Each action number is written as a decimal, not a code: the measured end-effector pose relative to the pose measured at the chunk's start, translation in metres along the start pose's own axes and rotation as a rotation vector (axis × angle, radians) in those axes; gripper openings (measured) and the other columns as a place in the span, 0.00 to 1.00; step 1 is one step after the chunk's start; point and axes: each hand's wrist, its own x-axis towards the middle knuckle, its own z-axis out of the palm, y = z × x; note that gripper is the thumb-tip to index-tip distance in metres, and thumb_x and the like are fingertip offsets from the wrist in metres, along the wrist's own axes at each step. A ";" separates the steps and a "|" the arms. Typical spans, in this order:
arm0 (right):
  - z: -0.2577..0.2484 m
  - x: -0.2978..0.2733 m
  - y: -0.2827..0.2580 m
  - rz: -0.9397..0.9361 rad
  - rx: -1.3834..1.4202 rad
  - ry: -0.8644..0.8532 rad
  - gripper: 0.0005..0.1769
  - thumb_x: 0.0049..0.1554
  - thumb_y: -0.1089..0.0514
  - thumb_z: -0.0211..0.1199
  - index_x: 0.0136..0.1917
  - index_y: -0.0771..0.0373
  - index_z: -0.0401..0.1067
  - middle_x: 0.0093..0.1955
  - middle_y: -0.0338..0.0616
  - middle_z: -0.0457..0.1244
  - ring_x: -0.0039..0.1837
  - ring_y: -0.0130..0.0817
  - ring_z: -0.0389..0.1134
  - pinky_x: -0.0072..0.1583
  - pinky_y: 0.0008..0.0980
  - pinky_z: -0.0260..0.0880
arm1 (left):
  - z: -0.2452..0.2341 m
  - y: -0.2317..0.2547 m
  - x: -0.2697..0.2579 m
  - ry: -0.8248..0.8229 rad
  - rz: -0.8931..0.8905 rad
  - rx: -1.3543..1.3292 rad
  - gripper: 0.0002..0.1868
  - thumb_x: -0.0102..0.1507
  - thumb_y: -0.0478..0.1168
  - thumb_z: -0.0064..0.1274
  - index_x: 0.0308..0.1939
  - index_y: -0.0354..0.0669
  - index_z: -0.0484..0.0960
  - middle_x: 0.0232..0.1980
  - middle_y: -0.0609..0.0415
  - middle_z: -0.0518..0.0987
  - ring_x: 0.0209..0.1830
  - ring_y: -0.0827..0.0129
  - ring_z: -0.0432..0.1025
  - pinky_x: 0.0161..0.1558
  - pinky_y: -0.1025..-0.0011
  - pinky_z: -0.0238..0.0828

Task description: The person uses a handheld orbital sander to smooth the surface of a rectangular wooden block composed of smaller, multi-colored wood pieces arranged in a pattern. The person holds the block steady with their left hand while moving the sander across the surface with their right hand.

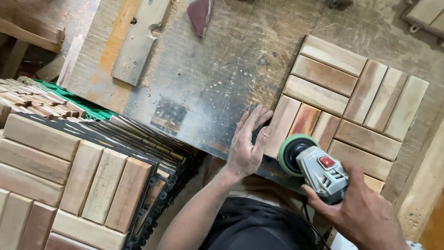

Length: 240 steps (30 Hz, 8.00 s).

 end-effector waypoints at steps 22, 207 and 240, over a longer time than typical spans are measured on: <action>-0.047 0.029 -0.017 -0.064 0.110 0.169 0.53 0.48 0.25 0.64 0.75 0.54 0.55 0.55 0.67 0.72 0.58 0.65 0.74 0.56 0.57 0.75 | 0.003 0.002 0.002 0.041 0.161 0.276 0.29 0.74 0.52 0.35 0.69 0.32 0.69 0.68 0.44 0.77 0.73 0.57 0.69 0.81 0.55 0.46; -0.039 0.068 0.076 0.057 0.408 0.297 0.53 0.49 0.24 0.61 0.76 0.58 0.54 0.58 0.68 0.68 0.58 0.72 0.70 0.57 0.64 0.69 | 0.051 -0.029 0.131 -0.308 0.177 0.496 0.29 0.74 0.45 0.35 0.79 0.41 0.60 0.85 0.47 0.38 0.86 0.60 0.35 0.82 0.57 0.26; -0.056 0.029 0.067 0.255 0.667 0.077 0.51 0.57 0.24 0.53 0.81 0.50 0.41 0.64 0.62 0.65 0.64 0.64 0.69 0.63 0.64 0.72 | 0.052 -0.020 0.124 -0.329 0.106 0.498 0.36 0.72 0.55 0.41 0.81 0.47 0.54 0.86 0.51 0.34 0.86 0.57 0.30 0.81 0.56 0.23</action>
